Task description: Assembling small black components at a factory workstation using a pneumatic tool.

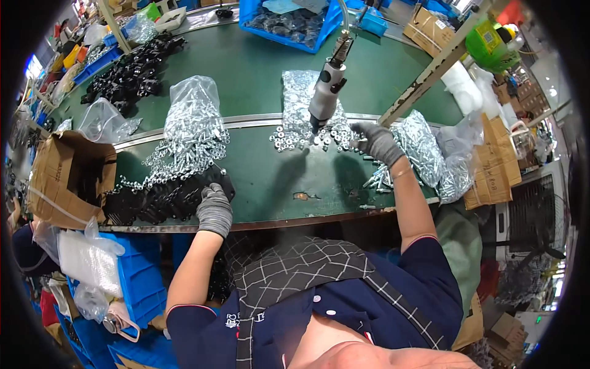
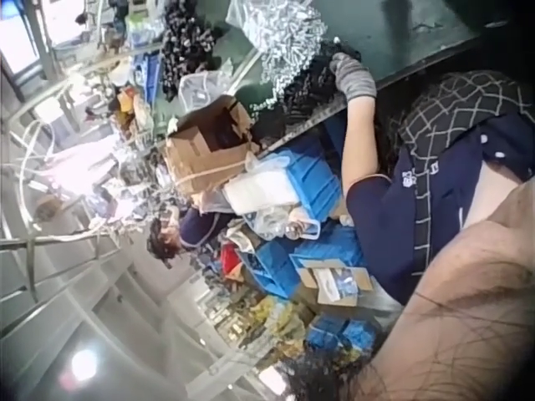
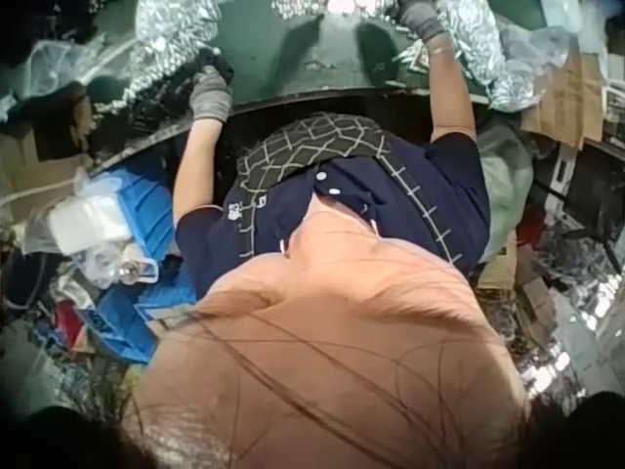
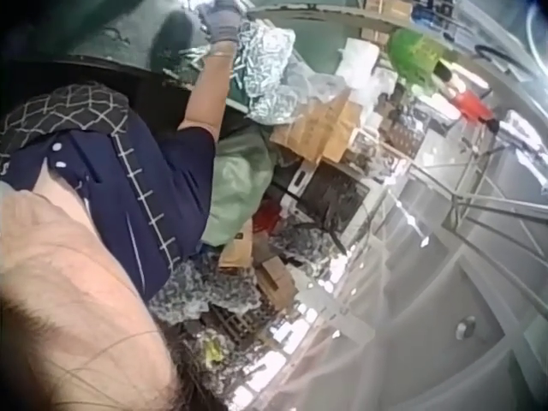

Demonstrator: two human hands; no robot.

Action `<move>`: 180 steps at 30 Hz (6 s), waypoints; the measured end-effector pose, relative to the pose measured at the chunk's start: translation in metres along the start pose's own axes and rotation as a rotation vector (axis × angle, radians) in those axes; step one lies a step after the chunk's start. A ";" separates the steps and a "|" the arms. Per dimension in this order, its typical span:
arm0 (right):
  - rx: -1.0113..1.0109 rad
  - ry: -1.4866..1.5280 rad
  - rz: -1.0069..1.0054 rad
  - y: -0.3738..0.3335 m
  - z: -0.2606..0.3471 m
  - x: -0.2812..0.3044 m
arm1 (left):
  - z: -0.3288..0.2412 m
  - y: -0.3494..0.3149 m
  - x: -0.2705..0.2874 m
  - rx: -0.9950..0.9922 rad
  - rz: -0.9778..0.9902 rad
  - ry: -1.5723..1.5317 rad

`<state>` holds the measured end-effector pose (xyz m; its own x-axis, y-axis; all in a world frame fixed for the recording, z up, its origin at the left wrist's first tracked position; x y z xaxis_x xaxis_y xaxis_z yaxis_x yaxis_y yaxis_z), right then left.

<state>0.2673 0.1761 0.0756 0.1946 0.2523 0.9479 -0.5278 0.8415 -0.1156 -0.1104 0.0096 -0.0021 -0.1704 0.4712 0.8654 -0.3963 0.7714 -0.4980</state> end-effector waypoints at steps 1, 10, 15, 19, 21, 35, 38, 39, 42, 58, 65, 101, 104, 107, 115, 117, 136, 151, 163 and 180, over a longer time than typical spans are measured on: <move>-0.130 -0.126 0.143 -0.006 -0.032 -0.024 | -0.003 0.007 -0.008 0.027 0.016 0.050; -0.040 -0.636 -0.002 -0.029 -0.053 -0.053 | -0.038 -0.003 0.007 -0.095 -0.091 0.110; -0.091 -0.204 -0.152 -0.041 -0.022 -0.034 | -0.028 -0.016 0.012 -0.130 -0.155 0.139; -0.081 1.175 0.037 -0.024 0.051 -0.088 | -0.032 -0.012 0.019 -0.505 -0.143 -0.875; -0.144 1.482 0.256 -0.024 0.100 -0.105 | -0.058 -0.045 0.020 -0.640 0.183 -1.544; 0.010 1.425 0.116 -0.037 0.180 -0.108 | -0.093 -0.046 -0.036 -0.715 0.924 -2.307; 0.027 1.368 0.129 -0.040 0.179 -0.105 | -0.100 -0.050 -0.032 -0.790 1.023 -2.402; 0.036 1.338 0.136 -0.041 0.179 -0.104 | -0.101 -0.051 -0.032 -0.798 1.042 -2.416; -0.036 1.411 0.256 -0.038 0.174 -0.103 | -0.105 -0.052 -0.032 -0.812 1.081 -2.444; 0.047 -0.130 -0.128 0.067 0.153 -0.100 | -0.099 -0.031 -0.034 -0.474 0.435 -1.864; 0.139 -0.111 -0.182 0.064 0.149 -0.115 | -0.094 -0.031 -0.033 -0.450 0.519 -1.900; 0.451 -0.078 0.250 0.008 0.196 -0.089 | -0.105 -0.012 -0.042 -0.353 0.475 -1.827; 0.520 -0.134 0.313 0.012 0.204 -0.083 | -0.104 -0.011 -0.040 -0.344 0.479 -1.830; 0.591 -0.162 0.332 0.014 0.209 -0.078 | -0.107 -0.009 -0.040 -0.331 0.479 -1.848; 0.365 0.015 0.224 0.016 0.191 -0.082 | -0.106 -0.011 -0.035 -0.369 0.487 -1.890; 0.515 -0.071 0.188 0.013 0.198 -0.077 | -0.104 -0.012 -0.032 -0.362 0.455 -1.854; 0.178 -0.694 -0.649 0.034 0.103 -0.046 | -0.102 -0.015 -0.029 -0.438 0.450 -1.887; 0.660 1.930 -0.301 0.024 0.161 0.016 | -0.103 -0.027 -0.037 -0.382 0.473 -1.856; 0.551 1.374 -0.422 0.001 0.210 -0.002 | -0.103 -0.023 -0.038 -0.386 0.449 -1.881; 0.357 1.597 -0.424 0.021 0.132 0.007 | -0.022 -0.071 0.004 -0.714 0.495 -1.307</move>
<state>0.1484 0.1321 0.1191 0.8245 0.4372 -0.3591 -0.3261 0.8859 0.3299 -0.0630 -0.0340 0.0353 -0.9325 0.3381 -0.1269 0.3611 0.8719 -0.3308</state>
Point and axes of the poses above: each hand's wrist, its own y-axis towards the middle knuckle, its own x-axis out of the back of the hand, z = x × y, the point moved 6 cm from there along y, towards the middle knuckle, and after that the axes turned 5 degrees about z, right-handed, at the moved point
